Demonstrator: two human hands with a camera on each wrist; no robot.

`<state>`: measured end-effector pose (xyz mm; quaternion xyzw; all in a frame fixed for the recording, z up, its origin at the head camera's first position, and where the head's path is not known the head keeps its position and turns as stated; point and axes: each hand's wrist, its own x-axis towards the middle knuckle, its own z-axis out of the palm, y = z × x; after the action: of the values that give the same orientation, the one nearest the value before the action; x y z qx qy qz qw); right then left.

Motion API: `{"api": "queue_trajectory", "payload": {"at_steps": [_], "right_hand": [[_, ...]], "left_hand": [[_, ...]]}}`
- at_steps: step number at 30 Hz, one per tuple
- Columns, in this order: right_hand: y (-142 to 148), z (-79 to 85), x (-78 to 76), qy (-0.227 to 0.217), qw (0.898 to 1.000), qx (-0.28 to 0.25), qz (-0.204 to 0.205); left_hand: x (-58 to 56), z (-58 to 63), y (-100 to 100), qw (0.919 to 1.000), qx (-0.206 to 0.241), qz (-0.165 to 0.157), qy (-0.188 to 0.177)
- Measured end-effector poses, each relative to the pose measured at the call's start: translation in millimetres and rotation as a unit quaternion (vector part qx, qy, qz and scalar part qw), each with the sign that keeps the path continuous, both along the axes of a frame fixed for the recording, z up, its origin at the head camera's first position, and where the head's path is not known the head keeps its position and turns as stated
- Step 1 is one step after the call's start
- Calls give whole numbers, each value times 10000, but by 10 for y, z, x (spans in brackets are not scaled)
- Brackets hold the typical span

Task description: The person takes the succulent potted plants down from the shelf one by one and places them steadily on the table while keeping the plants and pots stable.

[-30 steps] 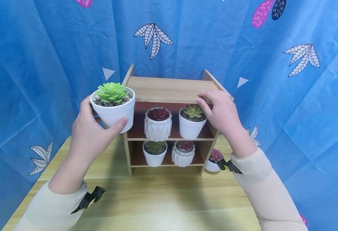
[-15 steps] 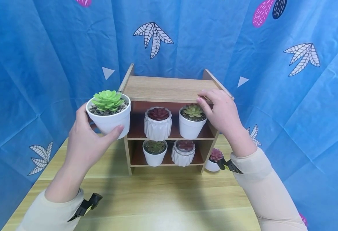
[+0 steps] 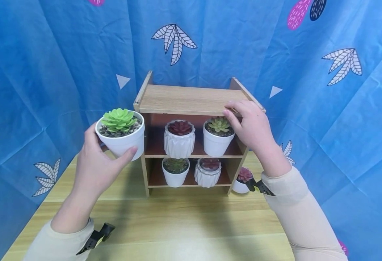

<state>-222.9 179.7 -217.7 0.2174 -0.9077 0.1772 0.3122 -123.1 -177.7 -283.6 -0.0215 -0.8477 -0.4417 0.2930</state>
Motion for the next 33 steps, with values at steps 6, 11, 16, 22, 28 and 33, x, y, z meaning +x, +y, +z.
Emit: {"api": "queue_trajectory", "payload": {"at_steps": [6, 11, 16, 22, 28, 33], "right_hand": [[0, 6, 7, 14, 10000, 0, 6], [2, 9, 11, 28, 10000, 12, 7], [2, 18, 21, 18, 10000, 32, -4], [2, 26, 28, 29, 10000, 32, 5], [5, 23, 24, 54, 10000, 25, 5], [4, 19, 20, 58, 10000, 38, 7]], "left_hand": [[10, -37, -24, 10000, 57, -13, -62], [16, -68, -45, 9999, 63, -19, -113], [12, -92, -62, 9998, 88, 22, -154], [12, -134, -88, 9997, 81, 49, -237], [4, -196, -109, 9991, 135, 23, -389], [-10, -240, -133, 9987, 151, 46, -483]]}}
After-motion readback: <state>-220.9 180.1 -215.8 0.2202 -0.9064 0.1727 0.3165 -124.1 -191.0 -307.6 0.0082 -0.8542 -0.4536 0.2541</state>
